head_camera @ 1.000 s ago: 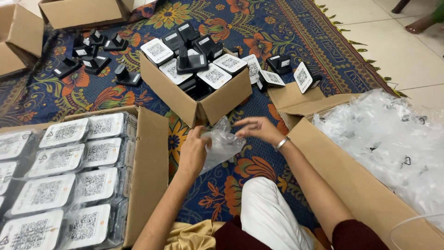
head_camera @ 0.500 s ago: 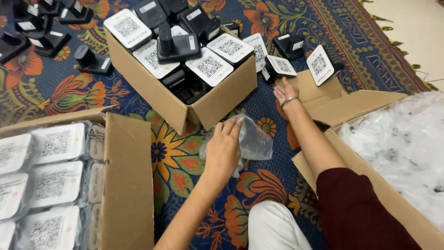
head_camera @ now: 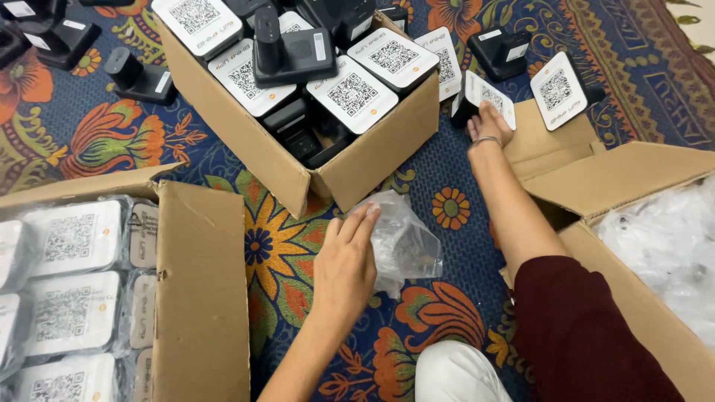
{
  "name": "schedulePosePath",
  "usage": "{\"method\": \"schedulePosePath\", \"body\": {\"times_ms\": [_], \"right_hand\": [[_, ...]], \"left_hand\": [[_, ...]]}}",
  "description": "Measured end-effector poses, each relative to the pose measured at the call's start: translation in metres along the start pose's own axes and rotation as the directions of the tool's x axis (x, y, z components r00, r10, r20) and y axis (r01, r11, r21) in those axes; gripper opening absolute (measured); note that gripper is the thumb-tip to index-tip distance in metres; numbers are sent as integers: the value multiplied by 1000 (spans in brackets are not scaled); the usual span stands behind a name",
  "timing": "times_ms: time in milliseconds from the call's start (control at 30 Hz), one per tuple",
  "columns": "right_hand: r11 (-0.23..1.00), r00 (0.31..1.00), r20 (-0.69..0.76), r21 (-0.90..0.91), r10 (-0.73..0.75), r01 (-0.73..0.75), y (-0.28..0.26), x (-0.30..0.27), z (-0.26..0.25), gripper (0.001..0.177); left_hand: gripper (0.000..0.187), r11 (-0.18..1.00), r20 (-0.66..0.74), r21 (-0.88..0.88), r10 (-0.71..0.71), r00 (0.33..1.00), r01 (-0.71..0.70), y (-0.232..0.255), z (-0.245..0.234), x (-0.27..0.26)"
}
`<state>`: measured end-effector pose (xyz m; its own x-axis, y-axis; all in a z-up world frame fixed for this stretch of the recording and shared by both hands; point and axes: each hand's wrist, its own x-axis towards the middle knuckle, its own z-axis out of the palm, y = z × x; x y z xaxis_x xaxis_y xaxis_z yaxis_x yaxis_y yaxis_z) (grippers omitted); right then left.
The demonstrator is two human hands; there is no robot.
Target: The person packs electronic items with QR codes into cardboard boxes while sitting on the floor.
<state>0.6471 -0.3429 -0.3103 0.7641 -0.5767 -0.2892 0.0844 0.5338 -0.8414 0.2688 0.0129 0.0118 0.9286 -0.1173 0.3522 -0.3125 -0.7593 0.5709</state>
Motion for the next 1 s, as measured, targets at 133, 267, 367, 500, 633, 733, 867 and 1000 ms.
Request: {"method": "schedulePosePath", "body": {"times_ms": [133, 267, 367, 500, 633, 733, 867, 1000], "right_hand": [[999, 993, -114, -38, -19, 15, -49, -115, 16, 49], [967, 986, 1, -195, -167, 164, -92, -195, 17, 41], [954, 989, 28, -261, -146, 148, -130, -240, 17, 58], [806, 963, 201, -532, -179, 261, -193, -313, 14, 93], [913, 930, 316, -404, 187, -47, -226, -401, -5, 79], [905, 728, 543, -188, 419, -381, -202, -451, -55, 56], [796, 461, 762, -118, 456, -594, -164, -533, -112, 54], [726, 377, 744, -205, 551, -656, -158, -618, -120, 71]], "left_hand": [[50, 1000, -43, 27, -8, 999, 9, 4, -22, -23], [47, 996, -80, 82, -28, 996, 35, 8, -47, -55], [45, 993, -104, 110, -37, 994, 49, 9, -62, -79], [50, 958, -44, 267, -92, 995, 101, 5, -81, -110], [48, 955, -62, 276, -94, 994, 107, 1, -93, -139], [44, 954, -58, 275, -109, 992, 120, 7, -103, -157], [45, 947, -58, 307, -85, 995, 99, -7, -103, -180], [54, 973, -67, 221, -55, 996, 68, -6, -106, -200]]}}
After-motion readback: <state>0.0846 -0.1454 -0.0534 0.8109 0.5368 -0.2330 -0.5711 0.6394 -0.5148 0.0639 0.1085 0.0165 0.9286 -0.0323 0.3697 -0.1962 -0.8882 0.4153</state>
